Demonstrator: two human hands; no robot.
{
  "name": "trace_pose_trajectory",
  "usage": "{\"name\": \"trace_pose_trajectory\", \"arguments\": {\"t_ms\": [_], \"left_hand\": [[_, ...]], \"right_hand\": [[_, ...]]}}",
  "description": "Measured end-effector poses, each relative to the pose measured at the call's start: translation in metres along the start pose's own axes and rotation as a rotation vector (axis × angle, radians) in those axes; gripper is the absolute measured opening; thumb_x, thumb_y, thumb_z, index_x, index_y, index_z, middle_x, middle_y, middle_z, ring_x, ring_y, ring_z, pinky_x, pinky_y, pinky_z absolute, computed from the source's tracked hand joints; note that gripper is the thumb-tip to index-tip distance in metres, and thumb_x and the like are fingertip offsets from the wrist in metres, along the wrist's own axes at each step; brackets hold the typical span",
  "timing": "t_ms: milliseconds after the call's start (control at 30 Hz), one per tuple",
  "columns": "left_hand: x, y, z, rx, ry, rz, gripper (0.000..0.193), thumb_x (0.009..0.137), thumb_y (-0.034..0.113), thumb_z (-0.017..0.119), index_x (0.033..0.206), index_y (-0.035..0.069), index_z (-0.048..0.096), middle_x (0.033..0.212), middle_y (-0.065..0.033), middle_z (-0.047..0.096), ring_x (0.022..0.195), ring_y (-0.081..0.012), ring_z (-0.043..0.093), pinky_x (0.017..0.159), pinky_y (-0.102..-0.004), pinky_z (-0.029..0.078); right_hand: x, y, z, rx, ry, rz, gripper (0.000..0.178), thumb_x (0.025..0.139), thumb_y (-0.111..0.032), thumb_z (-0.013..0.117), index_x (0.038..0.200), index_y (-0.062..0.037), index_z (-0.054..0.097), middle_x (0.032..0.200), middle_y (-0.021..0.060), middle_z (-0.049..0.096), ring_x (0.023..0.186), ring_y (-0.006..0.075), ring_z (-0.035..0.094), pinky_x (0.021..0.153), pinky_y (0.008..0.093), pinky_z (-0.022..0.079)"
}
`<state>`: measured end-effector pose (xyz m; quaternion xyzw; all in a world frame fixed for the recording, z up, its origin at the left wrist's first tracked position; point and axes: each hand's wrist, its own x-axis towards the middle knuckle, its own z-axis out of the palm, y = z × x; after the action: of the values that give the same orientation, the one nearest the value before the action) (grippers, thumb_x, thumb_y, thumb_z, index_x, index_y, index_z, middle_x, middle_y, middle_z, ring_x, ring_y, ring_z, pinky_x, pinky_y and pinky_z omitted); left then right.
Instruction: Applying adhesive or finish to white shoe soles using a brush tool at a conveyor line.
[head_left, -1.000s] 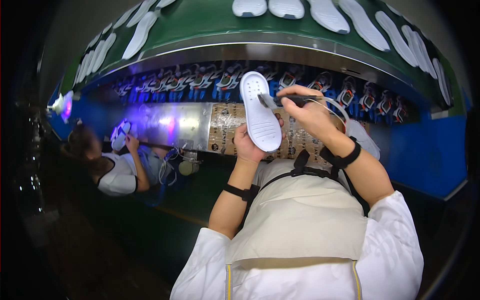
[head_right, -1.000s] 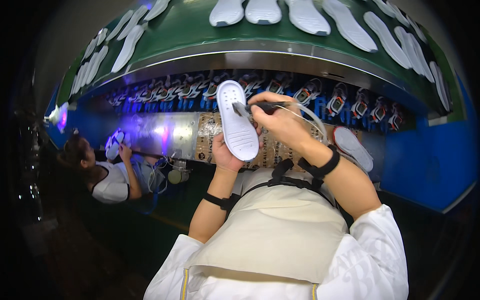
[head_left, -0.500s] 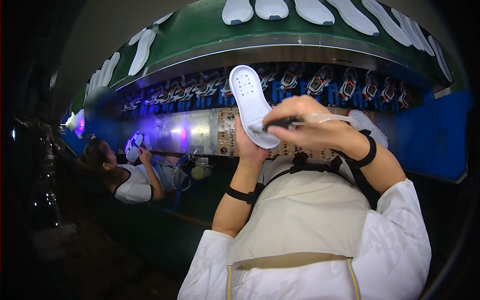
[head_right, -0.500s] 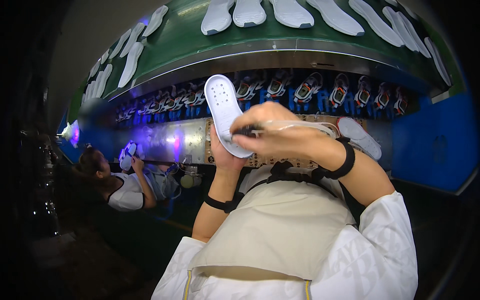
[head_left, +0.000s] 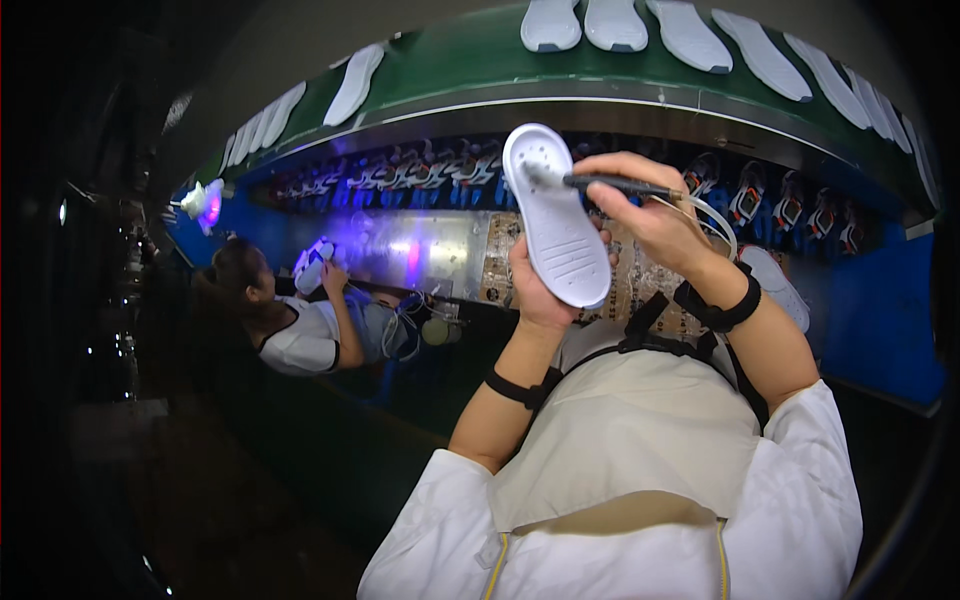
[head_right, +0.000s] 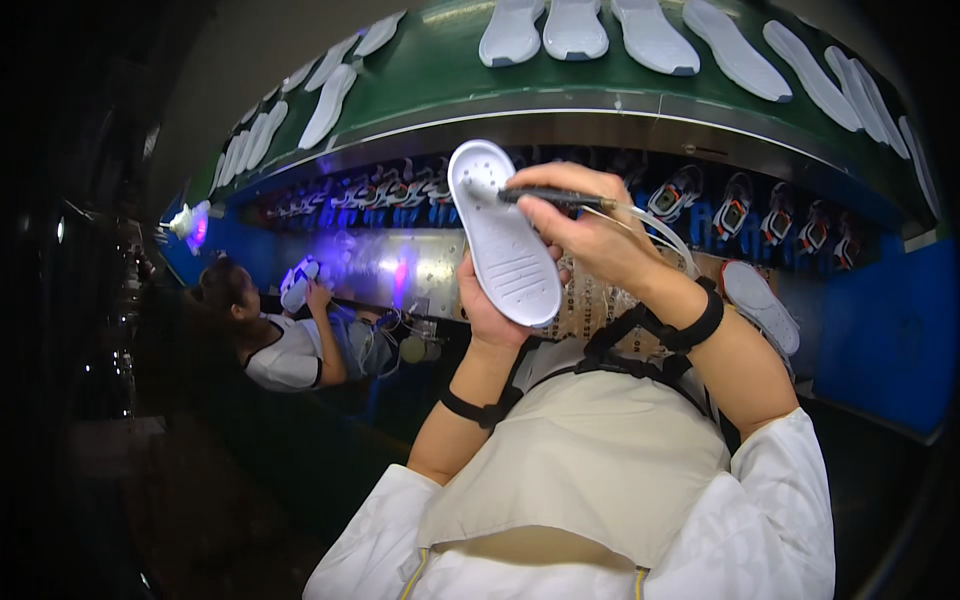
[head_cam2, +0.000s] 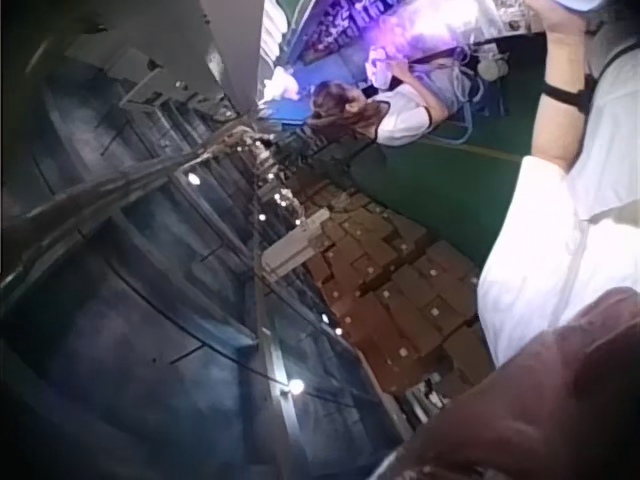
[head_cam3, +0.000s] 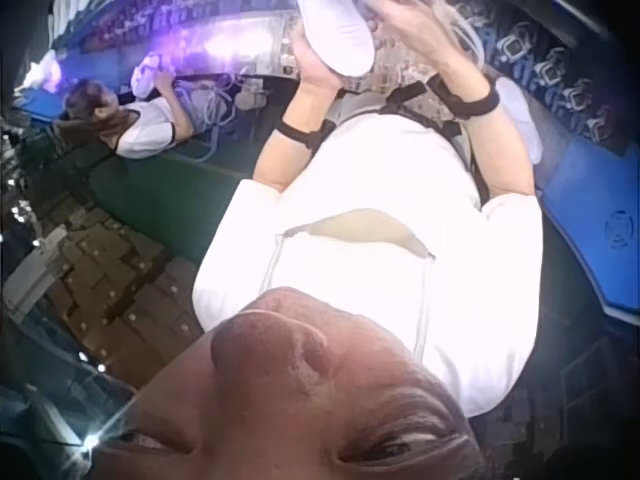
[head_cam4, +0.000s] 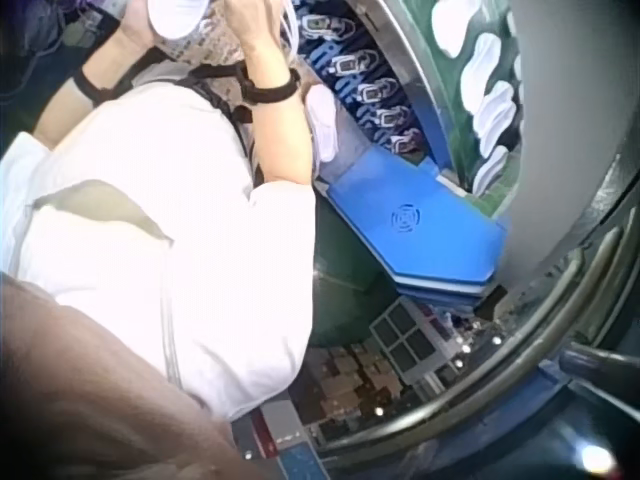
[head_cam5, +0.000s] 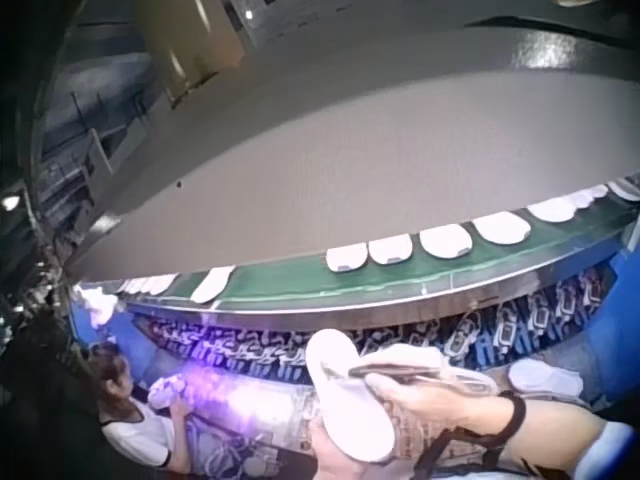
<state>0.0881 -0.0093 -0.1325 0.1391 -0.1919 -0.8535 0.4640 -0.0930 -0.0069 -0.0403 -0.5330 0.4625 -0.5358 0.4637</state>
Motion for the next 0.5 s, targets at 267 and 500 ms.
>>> {"name": "trace_pose_trajectory", "arguments": {"t_ms": [267, 500], "left_hand": [[0.010, 0.025, 0.021, -0.006, 0.021, 0.206, 0.064, 0.101, 0.052, 0.032, 0.138, 0.006, 0.056, 0.129, -0.0154, 0.066, 0.118, -0.0279, 0.065, 0.106, -0.0434, 0.051], [0.022, 0.054, 0.026, -0.159, -0.147, 0.105, 0.065, 0.097, 0.053, 0.042, 0.139, 0.005, 0.056, 0.121, -0.0255, 0.062, 0.106, -0.0389, 0.064, 0.091, -0.0501, 0.057]], "right_hand": [[-0.005, 0.001, 0.009, -0.143, -0.242, -0.323, 0.026, 0.086, -0.014, 0.080, 0.111, -0.0094, 0.077, 0.094, 0.0102, 0.074, 0.089, 0.0274, 0.066, 0.084, 0.0363, 0.048], [-0.008, -0.012, 0.013, -0.305, -0.496, -0.554, 0.029, 0.086, -0.016, 0.080, 0.114, -0.0102, 0.076, 0.097, 0.0081, 0.074, 0.087, 0.0254, 0.065, 0.080, 0.0377, 0.051]]}}
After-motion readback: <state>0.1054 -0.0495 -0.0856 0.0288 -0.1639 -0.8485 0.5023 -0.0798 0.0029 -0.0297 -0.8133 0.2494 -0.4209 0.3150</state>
